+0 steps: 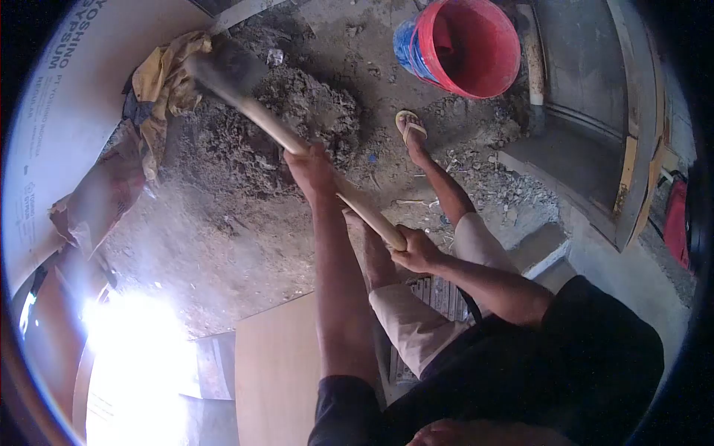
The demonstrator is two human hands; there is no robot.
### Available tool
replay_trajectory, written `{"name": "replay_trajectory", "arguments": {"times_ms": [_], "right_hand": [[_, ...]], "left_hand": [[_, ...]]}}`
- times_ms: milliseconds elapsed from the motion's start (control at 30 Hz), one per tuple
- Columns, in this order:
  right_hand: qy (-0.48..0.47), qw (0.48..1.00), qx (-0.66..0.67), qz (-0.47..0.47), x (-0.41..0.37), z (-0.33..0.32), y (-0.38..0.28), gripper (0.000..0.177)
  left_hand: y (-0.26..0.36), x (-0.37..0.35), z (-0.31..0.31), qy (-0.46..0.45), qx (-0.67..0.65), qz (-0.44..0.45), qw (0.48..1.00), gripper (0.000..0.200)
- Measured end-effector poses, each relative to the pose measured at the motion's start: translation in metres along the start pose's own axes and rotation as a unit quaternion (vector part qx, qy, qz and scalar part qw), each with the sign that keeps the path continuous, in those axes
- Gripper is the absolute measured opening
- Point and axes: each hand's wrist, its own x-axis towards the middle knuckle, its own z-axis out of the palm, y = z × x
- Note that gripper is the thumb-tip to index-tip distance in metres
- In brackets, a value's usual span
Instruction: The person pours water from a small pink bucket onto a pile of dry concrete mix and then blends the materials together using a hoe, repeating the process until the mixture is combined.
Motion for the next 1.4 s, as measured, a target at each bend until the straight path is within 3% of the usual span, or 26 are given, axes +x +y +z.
{"name": "replay_trajectory", "arguments": {"times_ms": [67, 167, 233, 267, 367, 433, 467, 600, 667, 767, 833, 867, 967, 1067, 1167, 1300, 1400], "right_hand": [[0.005, 0.999, 0.047, 0.026, 0.008, 0.005, -0.005, 0.027], [-0.018, 0.975, 0.111, 0.192, -0.008, 0.015, -0.01, 0.028], [0.002, 0.978, 0.093, 0.186, -0.009, 0.014, 0.019, 0.029], [-0.009, 0.977, 0.09, 0.191, -0.013, 0.009, 0.02, 0.029], [-0.056, 0.963, 0.12, 0.233, -0.02, -0.008, -0.011, 0.031], [-0.076, 0.953, 0.131, 0.263, -0.023, -0.015, -0.038, 0.031], [-0.068, 0.959, 0.134, 0.24, -0.022, -0.013, -0.041, 0.03], [-0.095, 0.951, 0.194, 0.221, -0.031, -0.026, -0.071, 0.032], [-0.004, 0.986, 0.132, 0.105, -0.041, 0.011, -0.043, 0.036], [0.027, 0.989, 0.099, 0.102, -0.06, 0.026, -0.064, 0.042], [0.008, 0.987, 0.137, 0.083, -0.074, 0.019, -0.082, 0.043], [-0.116, 0.975, 0.078, 0.173, -0.076, 0.01, -0.086, 0.041], [-0.117, 0.977, 0.066, 0.166, -0.094, 0.033, -0.065, 0.039], [-0.092, 0.988, 0.114, 0.053, -0.105, 0.035, -0.043, 0.035], [-0.119, 0.986, 0.044, 0.106, -0.109, 0.035, -0.036, 0.034], [-0.146, 0.984, 0.07, 0.078, -0.105, 0.018, -0.039, 0.036], [-0.043, 0.997, 0.015, -0.069, -0.099, 0.035, -0.011, 0.038]], "left_hand": [[-0.034, 0.031, 0.008, -0.003, 0.084, -0.03, 0.996, 0.04], [-0.109, 0.039, 0.001, -0.031, 0.129, -0.091, 0.987, 0.038], [-0.121, 0.026, 0.022, -0.013, 0.219, -0.108, 0.97, 0.038], [-0.155, 0.039, 0.016, -0.01, 0.322, -0.092, 0.942, 0.038], [-0.115, 0.014, 0.012, -0.084, 0.1, -0.143, 0.981, 0.035], [-0.122, 0.026, 0.01, -0.072, 0.213, -0.157, 0.962, 0.03], [-0.114, 0.024, 0.012, -0.063, 0.269, -0.166, 0.947, 0.027], [-0.086, 0.012, 0.008, -0.063, 0.181, -0.164, 0.968, 0.018], [-0.059, 0.004, 0.006, -0.088, 0.22, -0.198, 0.951, 0.017], [-0.139, 0.031, -0.058, -0.159, 0.127, -0.093, 0.975, 0.016], [-0.048, -0.01, -0.035, -0.086, 0.195, -0.164, 0.963, 0.016], [-0.041, -0.019, -0.038, -0.077, 0.176, -0.168, 0.967, 0.016], [-0.037, -0.04, -0.047, -0.064, 0.123, -0.176, 0.975, 0.021], [-0.036, -0.052, -0.06, -0.044, 0.12, -0.19, 0.973, 0.029], [-0.034, -0.064, -0.068, -0.001, 0.111, -0.212, 0.971, 0.034], [-0.039, -0.072, -0.082, 0.012, 0.061, -0.202, 0.977, 0.035], [-0.04, -0.069, -0.084, 0.018, 0.035, -0.201, 0.979, 0.036]]}}
